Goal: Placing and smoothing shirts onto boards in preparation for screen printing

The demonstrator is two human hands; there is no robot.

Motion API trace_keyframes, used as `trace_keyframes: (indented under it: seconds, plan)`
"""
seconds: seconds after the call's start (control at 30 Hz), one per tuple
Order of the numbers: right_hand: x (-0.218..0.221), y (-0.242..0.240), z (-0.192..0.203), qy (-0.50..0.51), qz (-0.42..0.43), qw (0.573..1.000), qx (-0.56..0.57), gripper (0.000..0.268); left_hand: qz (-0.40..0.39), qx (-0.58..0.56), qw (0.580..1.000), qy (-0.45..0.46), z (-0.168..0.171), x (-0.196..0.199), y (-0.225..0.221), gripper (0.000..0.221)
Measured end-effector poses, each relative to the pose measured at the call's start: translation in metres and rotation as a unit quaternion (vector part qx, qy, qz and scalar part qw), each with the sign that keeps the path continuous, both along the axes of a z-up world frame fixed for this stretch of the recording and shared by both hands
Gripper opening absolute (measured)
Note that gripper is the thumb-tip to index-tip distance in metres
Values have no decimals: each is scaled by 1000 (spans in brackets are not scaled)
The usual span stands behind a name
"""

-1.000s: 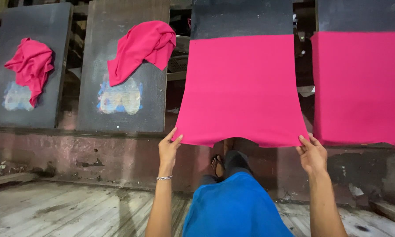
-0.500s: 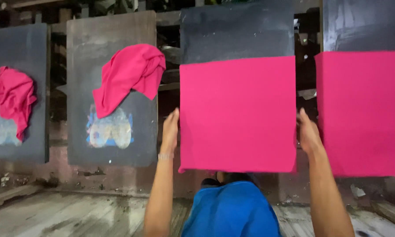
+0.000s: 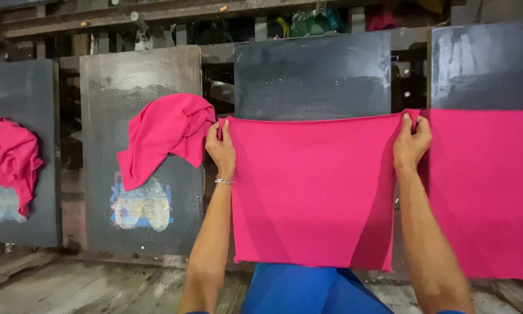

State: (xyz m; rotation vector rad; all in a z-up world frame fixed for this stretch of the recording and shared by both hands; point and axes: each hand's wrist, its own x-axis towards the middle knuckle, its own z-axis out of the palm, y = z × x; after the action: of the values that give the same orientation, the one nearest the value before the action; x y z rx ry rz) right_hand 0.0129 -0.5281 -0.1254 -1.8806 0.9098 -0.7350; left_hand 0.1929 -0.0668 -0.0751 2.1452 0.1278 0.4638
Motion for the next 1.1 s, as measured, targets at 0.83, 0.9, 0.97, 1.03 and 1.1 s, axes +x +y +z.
trace_keyframes:
  seconds: [0.83,0.9,0.97,1.03,1.1]
  plan:
    - [-81,297,105,335,257,855,-302,87,-421,411,809,25,57,-230,2,61]
    - [-97,342,102,308,253,833,-382,73,-415,373,830,-3,58,-256,39,65]
    - [-110,379,99,311,273,828,-378,70,-417,360,834,-12,60,-277,74,63]
    - [-127,416,94,318,293,822,-371,67,-424,346,837,-18,65,-301,119,61]
    - [-137,442,85,309,322,816,-367,76,-465,320,824,41,72,-320,164,74]
